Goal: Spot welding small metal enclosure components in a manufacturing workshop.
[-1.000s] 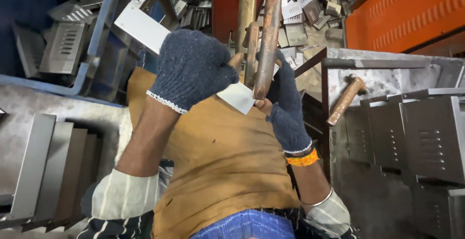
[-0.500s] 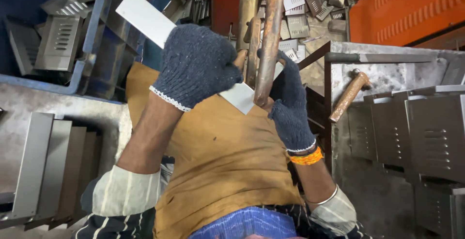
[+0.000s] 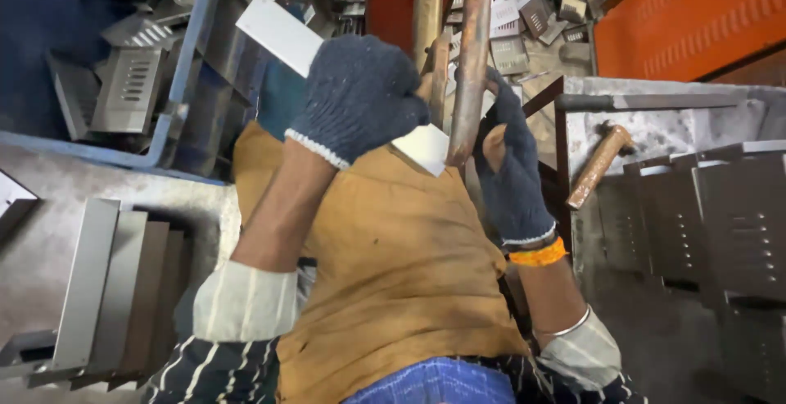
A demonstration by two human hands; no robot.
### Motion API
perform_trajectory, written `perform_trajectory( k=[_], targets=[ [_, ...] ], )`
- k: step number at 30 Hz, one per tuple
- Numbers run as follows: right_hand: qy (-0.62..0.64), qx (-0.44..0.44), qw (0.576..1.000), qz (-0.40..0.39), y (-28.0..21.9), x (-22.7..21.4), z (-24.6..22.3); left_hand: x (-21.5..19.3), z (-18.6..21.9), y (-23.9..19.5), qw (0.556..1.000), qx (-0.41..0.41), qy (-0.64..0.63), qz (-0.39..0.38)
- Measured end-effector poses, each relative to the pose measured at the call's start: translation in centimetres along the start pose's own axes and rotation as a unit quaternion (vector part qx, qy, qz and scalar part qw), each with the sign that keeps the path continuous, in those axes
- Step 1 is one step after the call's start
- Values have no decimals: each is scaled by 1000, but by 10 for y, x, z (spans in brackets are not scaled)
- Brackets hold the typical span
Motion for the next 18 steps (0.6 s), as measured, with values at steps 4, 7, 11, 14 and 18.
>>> perform_trajectory(
  k=[4,7,11,14,18],
  targets=[
    [29,20,998,47,20,-23,20,-2,9,16,996,64,-9,62],
    [3,13,1000,20,13,-20,15,11,-4,10,1000,-7,-8,-2],
    [-232,-205,950,-35,-2,-11,-14,-4,6,-3,1000,7,-13,13],
    [-276,-229,932,-48,-17,3,-10,-17,12,-24,1000,-6,-6,23],
    [-280,-231,930,-56,-53,2,-2,-23,32,-67,997,-75,-4,8]
  ],
)
Point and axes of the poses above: each hand's wrist, its own y-axis towards the middle knuckle, its own x-axis out of the palm, z = x × y, the point moved 10 cm from there along y, towards the middle knuckle, and after that the axes turned 14 degrees about z, right-handed, at the moved point
